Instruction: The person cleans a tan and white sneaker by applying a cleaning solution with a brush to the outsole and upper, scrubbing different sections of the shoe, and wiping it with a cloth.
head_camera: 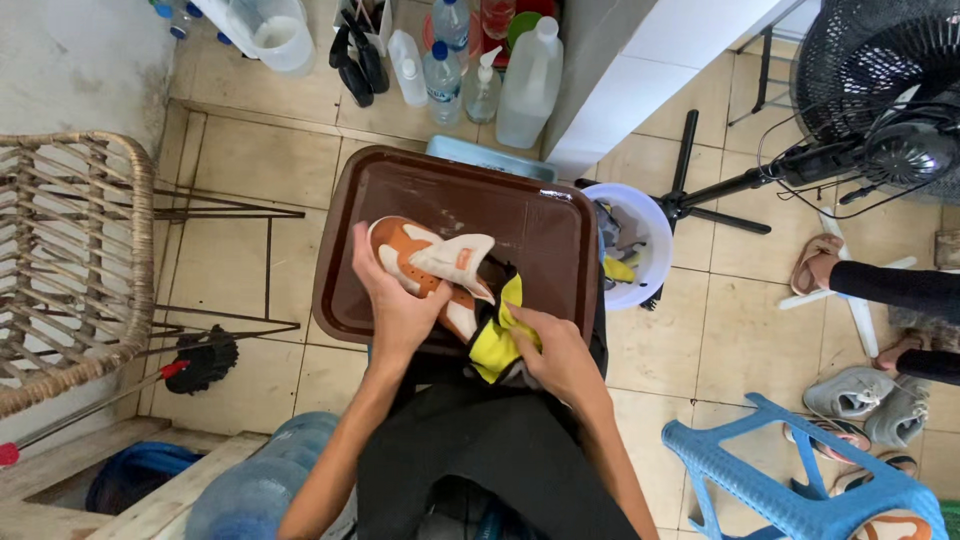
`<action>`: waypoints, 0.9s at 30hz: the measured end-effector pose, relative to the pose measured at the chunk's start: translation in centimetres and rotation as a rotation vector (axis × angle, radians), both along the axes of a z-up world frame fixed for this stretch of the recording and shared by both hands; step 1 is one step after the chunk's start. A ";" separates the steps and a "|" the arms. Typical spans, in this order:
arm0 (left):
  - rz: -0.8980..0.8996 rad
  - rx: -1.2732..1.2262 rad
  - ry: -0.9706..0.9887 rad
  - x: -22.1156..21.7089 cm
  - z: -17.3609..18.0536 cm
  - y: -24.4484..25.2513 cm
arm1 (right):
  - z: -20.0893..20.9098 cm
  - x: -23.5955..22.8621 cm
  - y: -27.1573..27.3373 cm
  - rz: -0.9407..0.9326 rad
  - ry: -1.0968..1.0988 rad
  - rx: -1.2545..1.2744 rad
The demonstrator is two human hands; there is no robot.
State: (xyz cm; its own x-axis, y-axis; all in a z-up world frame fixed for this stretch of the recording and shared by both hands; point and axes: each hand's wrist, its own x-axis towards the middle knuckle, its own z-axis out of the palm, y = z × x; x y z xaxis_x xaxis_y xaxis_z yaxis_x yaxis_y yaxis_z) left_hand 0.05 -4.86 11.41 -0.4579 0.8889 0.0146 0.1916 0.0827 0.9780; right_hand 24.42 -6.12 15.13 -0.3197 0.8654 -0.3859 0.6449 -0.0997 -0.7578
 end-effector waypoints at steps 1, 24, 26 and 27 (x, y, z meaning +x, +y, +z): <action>-0.064 -0.097 0.139 -0.4 1.0 0.1 | -1.6 -0.1 -0.4 -0.074 0.025 0.078; -0.504 -0.179 -0.095 -4.9 0.2 3.2 | -4.6 6.8 -3.6 -0.960 0.633 0.379; -0.752 -0.167 -0.001 -7.0 3.1 4.6 | -7.1 8.9 -1.9 -0.202 -0.002 0.170; -0.753 -0.146 0.006 -7.1 3.6 5.5 | -5.8 7.4 -1.4 -0.203 -0.001 0.192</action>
